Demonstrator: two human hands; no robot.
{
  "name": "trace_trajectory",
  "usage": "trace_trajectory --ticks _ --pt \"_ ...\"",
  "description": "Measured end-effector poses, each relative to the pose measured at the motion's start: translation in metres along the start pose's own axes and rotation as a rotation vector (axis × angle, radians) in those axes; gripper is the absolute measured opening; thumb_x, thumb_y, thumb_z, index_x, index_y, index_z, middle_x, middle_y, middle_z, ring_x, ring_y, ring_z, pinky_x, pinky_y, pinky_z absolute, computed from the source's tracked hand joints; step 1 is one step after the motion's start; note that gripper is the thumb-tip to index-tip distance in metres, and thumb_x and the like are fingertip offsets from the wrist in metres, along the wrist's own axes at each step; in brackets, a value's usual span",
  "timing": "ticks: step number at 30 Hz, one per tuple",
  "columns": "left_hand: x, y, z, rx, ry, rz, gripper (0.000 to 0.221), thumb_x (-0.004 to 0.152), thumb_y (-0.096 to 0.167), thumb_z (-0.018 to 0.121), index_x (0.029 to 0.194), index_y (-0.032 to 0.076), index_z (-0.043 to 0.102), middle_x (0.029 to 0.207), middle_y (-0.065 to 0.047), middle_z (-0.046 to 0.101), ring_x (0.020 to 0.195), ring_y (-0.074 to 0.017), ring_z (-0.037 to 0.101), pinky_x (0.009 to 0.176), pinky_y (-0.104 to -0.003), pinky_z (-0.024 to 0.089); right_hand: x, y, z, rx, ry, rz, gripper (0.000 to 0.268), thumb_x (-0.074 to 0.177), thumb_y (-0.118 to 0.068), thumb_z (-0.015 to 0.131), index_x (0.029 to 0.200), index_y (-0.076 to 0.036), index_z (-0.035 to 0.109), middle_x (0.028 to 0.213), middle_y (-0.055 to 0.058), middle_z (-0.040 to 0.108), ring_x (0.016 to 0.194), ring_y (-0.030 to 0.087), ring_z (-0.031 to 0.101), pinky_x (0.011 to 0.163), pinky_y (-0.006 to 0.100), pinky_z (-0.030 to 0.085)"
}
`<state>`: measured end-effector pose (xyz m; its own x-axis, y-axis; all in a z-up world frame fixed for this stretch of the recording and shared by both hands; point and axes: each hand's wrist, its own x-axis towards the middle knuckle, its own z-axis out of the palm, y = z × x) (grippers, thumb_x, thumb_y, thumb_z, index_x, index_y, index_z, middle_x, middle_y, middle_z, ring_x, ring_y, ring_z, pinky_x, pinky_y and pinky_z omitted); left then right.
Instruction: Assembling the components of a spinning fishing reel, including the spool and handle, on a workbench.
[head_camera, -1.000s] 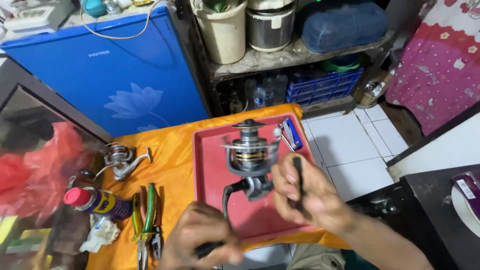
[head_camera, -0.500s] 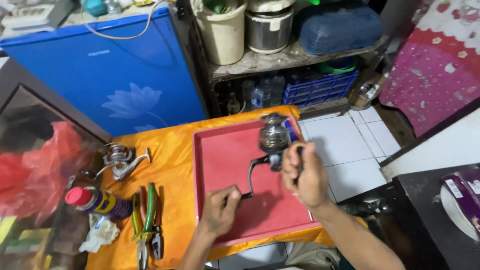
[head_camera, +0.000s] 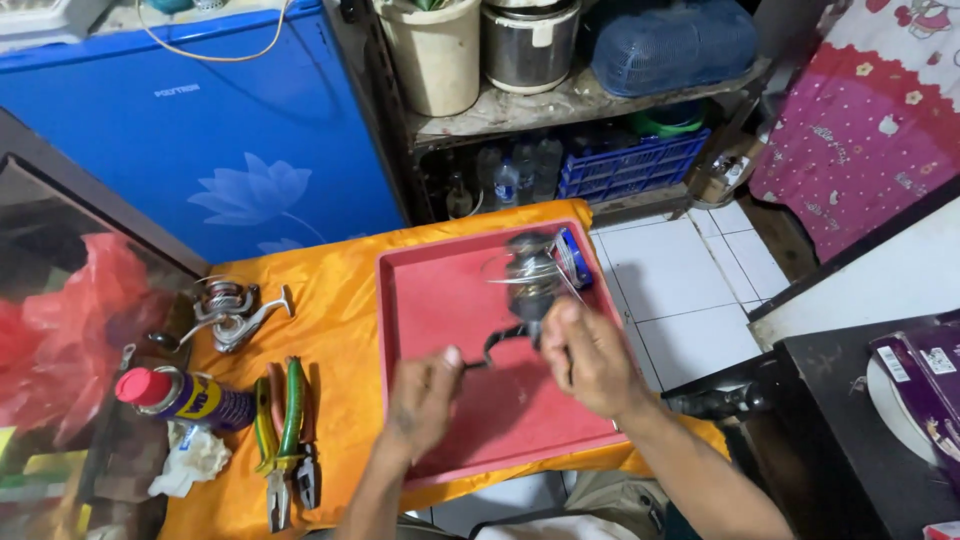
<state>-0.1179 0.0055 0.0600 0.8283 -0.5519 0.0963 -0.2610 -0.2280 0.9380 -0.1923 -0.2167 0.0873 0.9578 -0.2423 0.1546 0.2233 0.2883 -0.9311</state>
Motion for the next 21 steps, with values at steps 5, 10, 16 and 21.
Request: trace_trajectory --ticks 5,10,16,21 --pt "0.029 0.012 -0.032 0.313 0.391 0.029 0.052 0.104 0.040 0.055 0.062 0.010 0.062 0.054 -0.019 0.059 0.055 -0.0410 0.059 0.056 -0.046 0.045 -0.022 0.020 -0.001 -0.034 -0.185 -0.132 0.053 0.111 -0.043 0.031 0.074 -0.008 0.045 0.047 0.003 0.039 0.026 0.011 0.040 0.024 0.019 0.034" --pt "-0.015 0.002 -0.004 0.249 0.153 0.066 0.049 0.102 0.032 0.052 0.060 0.007 0.058 0.052 -0.016 0.057 0.058 -0.0336 0.056 0.055 -0.044 0.045 -0.007 -0.003 0.000 -0.044 -0.083 -0.283 0.050 0.113 -0.039 0.025 0.076 -0.011 0.043 0.046 0.002 0.035 0.023 0.012 0.038 0.022 0.020 0.031" --pt "0.002 -0.009 -0.034 0.208 0.447 0.373 0.051 0.101 0.020 0.059 0.052 0.012 0.047 0.043 -0.008 0.042 0.041 -0.0229 0.045 0.044 -0.035 0.036 -0.039 -0.018 0.027 -0.114 -0.228 -0.176 0.048 0.112 -0.032 0.031 0.073 -0.008 0.046 0.045 0.003 0.040 0.028 0.010 0.041 0.024 0.019 0.033" --pt "-0.018 0.003 -0.013 0.431 0.425 0.251 0.055 0.106 0.029 0.053 0.059 0.002 0.052 0.049 -0.026 0.051 0.048 -0.0482 0.053 0.047 -0.052 0.036 -0.025 -0.022 0.023 -0.004 -0.106 -0.361 0.052 0.113 -0.041 0.026 0.073 -0.012 0.043 0.046 0.000 0.036 0.028 0.008 0.038 0.026 0.017 0.031"
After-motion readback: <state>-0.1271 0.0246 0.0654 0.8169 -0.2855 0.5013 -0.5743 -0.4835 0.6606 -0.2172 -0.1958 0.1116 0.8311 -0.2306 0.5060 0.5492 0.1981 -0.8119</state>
